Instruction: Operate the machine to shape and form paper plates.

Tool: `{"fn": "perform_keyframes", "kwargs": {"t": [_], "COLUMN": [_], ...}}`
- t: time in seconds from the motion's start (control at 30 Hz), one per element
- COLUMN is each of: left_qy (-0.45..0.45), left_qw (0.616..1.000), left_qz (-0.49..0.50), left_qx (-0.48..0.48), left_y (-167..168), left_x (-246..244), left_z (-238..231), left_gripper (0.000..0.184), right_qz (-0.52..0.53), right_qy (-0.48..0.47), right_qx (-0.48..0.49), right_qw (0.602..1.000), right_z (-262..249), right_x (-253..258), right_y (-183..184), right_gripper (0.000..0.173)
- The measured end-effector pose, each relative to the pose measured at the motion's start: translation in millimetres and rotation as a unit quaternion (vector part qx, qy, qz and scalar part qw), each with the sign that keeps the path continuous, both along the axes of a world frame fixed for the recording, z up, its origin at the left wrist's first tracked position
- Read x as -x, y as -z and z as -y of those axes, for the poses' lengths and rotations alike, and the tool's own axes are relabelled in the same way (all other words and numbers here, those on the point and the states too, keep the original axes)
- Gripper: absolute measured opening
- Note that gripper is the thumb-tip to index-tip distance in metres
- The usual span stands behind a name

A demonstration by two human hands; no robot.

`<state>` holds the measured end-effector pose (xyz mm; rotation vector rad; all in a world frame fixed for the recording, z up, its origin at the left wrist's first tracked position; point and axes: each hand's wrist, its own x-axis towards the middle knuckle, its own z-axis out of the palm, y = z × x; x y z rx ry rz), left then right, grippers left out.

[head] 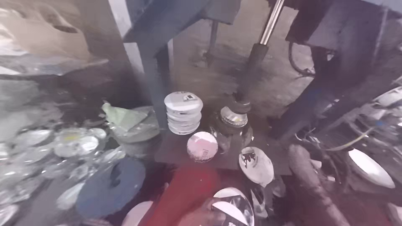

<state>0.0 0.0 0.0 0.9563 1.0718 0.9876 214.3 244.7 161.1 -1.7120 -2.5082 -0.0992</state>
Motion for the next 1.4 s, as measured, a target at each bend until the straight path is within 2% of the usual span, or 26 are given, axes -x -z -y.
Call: {"fn": "perform_keyframes", "kwargs": {"t": [0.07, 0.1, 0.17, 0.23, 0.33, 0.43, 0.53, 0.63, 0.73, 0.8, 0.87, 0.97, 1.0, 1.07, 1.13, 1.23, 1.27, 1.4], "left_qy": [0.017, 0.02, 0.013, 0.002, -0.02, -0.019, -0.017, -0.023, -0.028, -0.025, -0.046, -0.198, -0.267, -0.365, -0.392, -0.426, -0.444, -0.482], "left_qw": [0.999, 0.998, 0.997, 0.997, 0.999, 0.999, 1.0, 1.0, 0.999, 0.998, 0.995, 0.971, 0.953, 0.92, 0.907, 0.892, 0.884, 0.865], "left_qz": [-0.049, -0.065, -0.073, -0.071, -0.046, -0.012, 0.0, 0.003, 0.02, 0.042, 0.072, 0.11, 0.114, 0.09, 0.064, 0.05, 0.034, 0.024], "left_qx": [0.014, 0.015, 0.014, 0.008, 0.02, 0.022, 0.008, -0.013, -0.026, -0.037, -0.061, -0.078, -0.086, -0.113, -0.137, -0.141, -0.141, -0.139], "left_y": [-1.4, -2.1, -1.3, 0.6, -0.6, -0.8, 1.6, 1.1, -0.8, 1.2, 1.8, -8.0, -13.7, -23.0, -27.7, -35.5, -37.4, -38.6], "left_x": [2.4, 2.5, 2.2, 3.6, 2.8, 1.0, 2.1, 4.0, 3.3, 3.0, 4.2, 8.1, 11.3, 19.7, 26.8, 27.0, 26.6, 29.6], "left_z": [-1.5, -1.8, -0.7, 1.9, 5.6, 5.5, 4.6, 4.4, 6.3, 8.5, 10.4, 12.7, 10.9, 3.3, -2.6, -9.4, -11.8, -18.2], "left_gripper": [0.044, 0.046, 0.047, 0.047, 0.047, 0.047, 0.047, 0.043, 0.039, 0.039, 0.032, 0.017, 0.018, 0.023, 0.024, 0.025, 0.027, 0.028], "right_qz": [-0.111, -0.142, -0.151, -0.113, -0.023, -0.034, -0.119, -0.18, -0.166, -0.147, -0.136, -0.142, -0.172, -0.265, -0.334, -0.355, -0.344, -0.3], "right_qy": [-0.177, -0.234, -0.289, -0.284, -0.249, -0.237, -0.283, -0.373, -0.399, -0.408, -0.404, -0.376, -0.38, -0.401, -0.399, -0.378, -0.388, -0.404], "right_qx": [-0.171, -0.205, -0.195, -0.133, -0.043, -0.043, -0.133, -0.249, -0.274, -0.246, -0.198, -0.06, -0.021, 0.1, 0.2, 0.353, 0.363, 0.323], "right_qw": [0.963, 0.94, 0.925, 0.943, 0.967, 0.97, 0.942, 0.875, 0.859, 0.867, 0.883, 0.914, 0.909, 0.871, 0.83, 0.779, 0.774, 0.801], "right_z": [-9.5, -13.5, -23.0, -30.6, -28.8, -25.1, -10.2, 8.5, 19.6, 22.2, 22.9, 38.5, 48.4, 68.3, 72.8, 49.6, 43.6, 40.4], "right_x": [46.3, 73.8, 120.9, 151.8, 173.1, 169.8, 143.1, 103.1, 66.0, 52.7, 49.8, 55.9, 59.6, 67.4, 76.3, 82.8, 84.3, 96.9], "right_y": [33.4, 37.9, 40.4, 39.9, 36.5, 39.0, 49.6, 87.3, 134.4, 151.9, 146.1, 110.7, 98.6, 79.8, 72.9, 60.7, 57.8, 49.1], "right_gripper": [0.026, 0.024, 0.029, 0.034, 0.029, 0.029, 0.024, 0.02, 0.018, 0.015, 0.016, 0.022, 0.027, 0.031, 0.026, 0.027, 0.028, 0.028]}}
